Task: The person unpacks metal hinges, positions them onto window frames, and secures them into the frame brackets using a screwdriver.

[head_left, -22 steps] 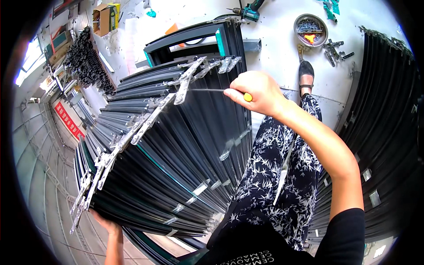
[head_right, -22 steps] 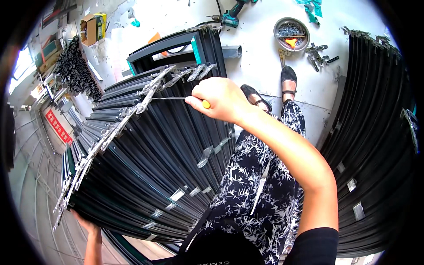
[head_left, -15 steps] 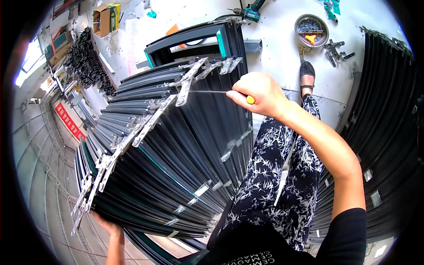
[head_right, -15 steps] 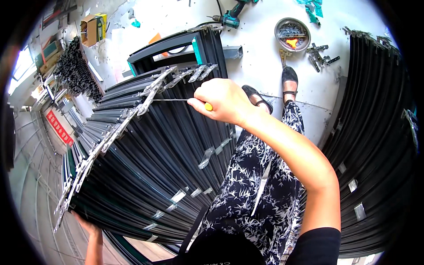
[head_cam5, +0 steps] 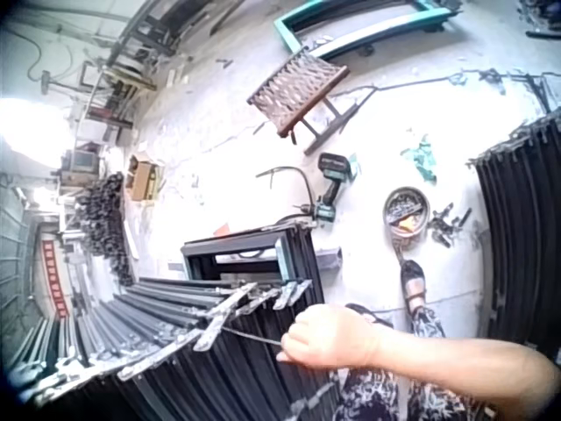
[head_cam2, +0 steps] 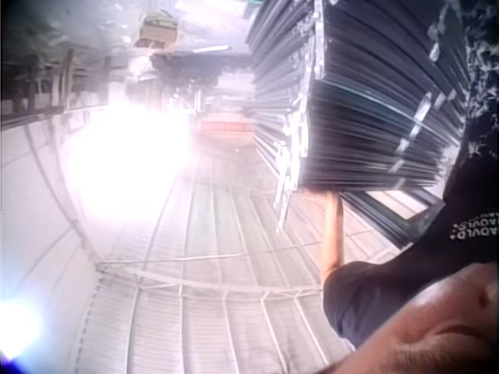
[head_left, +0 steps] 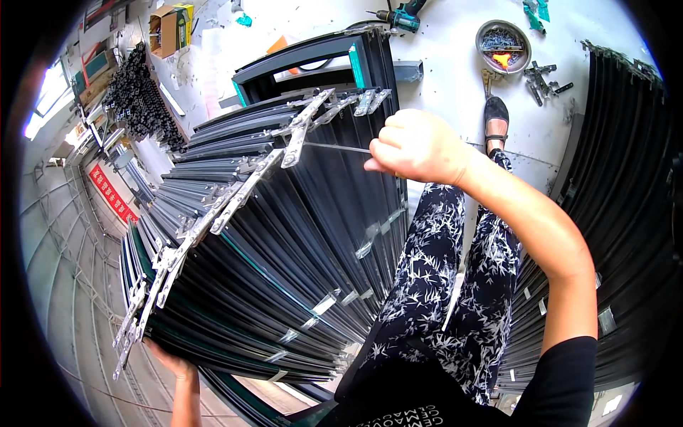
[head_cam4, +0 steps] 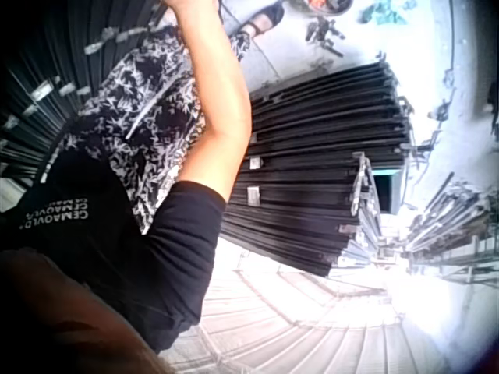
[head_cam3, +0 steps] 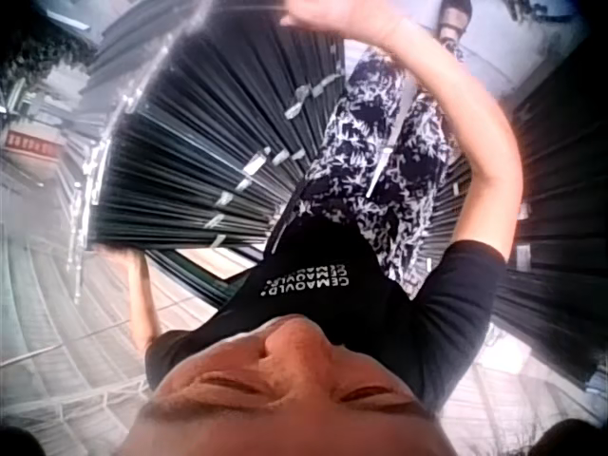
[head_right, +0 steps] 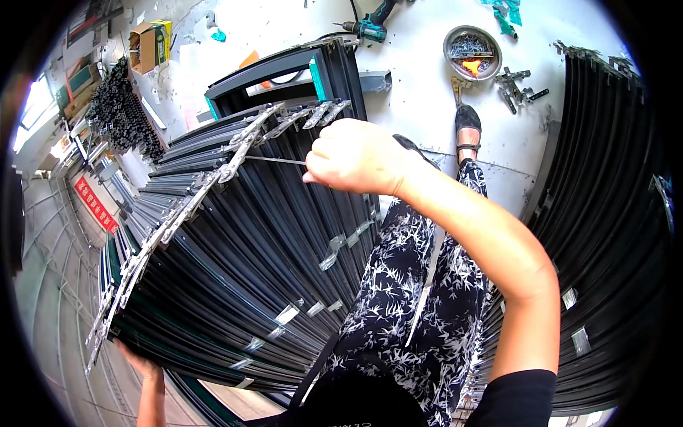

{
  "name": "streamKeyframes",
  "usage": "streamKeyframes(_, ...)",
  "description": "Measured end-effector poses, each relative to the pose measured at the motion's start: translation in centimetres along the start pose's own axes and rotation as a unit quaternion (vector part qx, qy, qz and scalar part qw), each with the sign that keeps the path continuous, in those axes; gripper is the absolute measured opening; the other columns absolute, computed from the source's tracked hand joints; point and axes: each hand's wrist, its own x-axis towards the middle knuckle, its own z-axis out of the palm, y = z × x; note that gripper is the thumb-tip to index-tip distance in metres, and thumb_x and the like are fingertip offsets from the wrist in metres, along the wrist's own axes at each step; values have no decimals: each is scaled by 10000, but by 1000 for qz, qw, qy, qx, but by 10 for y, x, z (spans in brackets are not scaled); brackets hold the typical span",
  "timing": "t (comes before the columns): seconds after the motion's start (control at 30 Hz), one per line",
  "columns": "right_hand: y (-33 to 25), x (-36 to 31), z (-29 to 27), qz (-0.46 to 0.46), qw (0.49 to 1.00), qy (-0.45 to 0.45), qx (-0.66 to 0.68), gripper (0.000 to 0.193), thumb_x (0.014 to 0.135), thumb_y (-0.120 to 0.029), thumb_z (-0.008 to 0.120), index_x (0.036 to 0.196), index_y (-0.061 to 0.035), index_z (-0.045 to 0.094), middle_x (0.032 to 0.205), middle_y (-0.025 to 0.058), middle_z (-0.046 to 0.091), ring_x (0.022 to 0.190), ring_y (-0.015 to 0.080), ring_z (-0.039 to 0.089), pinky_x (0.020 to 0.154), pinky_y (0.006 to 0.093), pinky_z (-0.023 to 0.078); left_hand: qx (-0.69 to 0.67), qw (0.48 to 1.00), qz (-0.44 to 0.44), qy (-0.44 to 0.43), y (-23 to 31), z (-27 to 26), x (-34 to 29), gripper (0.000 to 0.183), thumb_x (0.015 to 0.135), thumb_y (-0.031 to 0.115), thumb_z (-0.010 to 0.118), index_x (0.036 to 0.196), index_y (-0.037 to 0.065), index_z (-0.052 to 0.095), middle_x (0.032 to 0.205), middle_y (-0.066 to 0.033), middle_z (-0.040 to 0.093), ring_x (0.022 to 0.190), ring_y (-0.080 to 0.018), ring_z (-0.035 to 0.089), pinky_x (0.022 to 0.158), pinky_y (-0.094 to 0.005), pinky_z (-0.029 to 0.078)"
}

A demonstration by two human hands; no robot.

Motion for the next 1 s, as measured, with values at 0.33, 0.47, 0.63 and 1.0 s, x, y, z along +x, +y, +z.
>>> streamKeyframes(0.33,52,6,2,-134,988,-40,-68,212,855,-262,650,749,-100,564,735,37,562,743,221,593,669,362,497,-54,998,-30,8,2,9,-1,705,1027,559,342,1500,37,358,1511,-82,415,1349,-248,410,1150,-377,276)
streamKeyframes(0.47,31,2,5,-25,999,-17,-19,376,888,-377,647,629,-129,534,585,47,520,590,242,578,617,376,505,-68,996,-35,38,0,10,-2,696,1028,556,341,1491,37,374,1500,-85,432,1343,-249,418,1150,-378,277)
streamKeyframes(0.63,4,-4,19,162,985,-2,58,448,907,-406,628,605,-80,574,537,104,542,523,252,582,550,388,487,-59,998,-33,6,3,9,-2,673,1030,542,340,1472,38,398,1474,-85,459,1323,-248,441,1139,-382,300)
streamKeyframes(1.0,-55,-83,68,661,211,-224,685,477,952,-460,615,760,-27,559,500,-96,278,367,55,273,355,220,246,-49,998,-29,-15,-1,14,2,696,1022,550,348,1504,46,352,1546,-88,372,1393,-265,366,1179,-398,234)
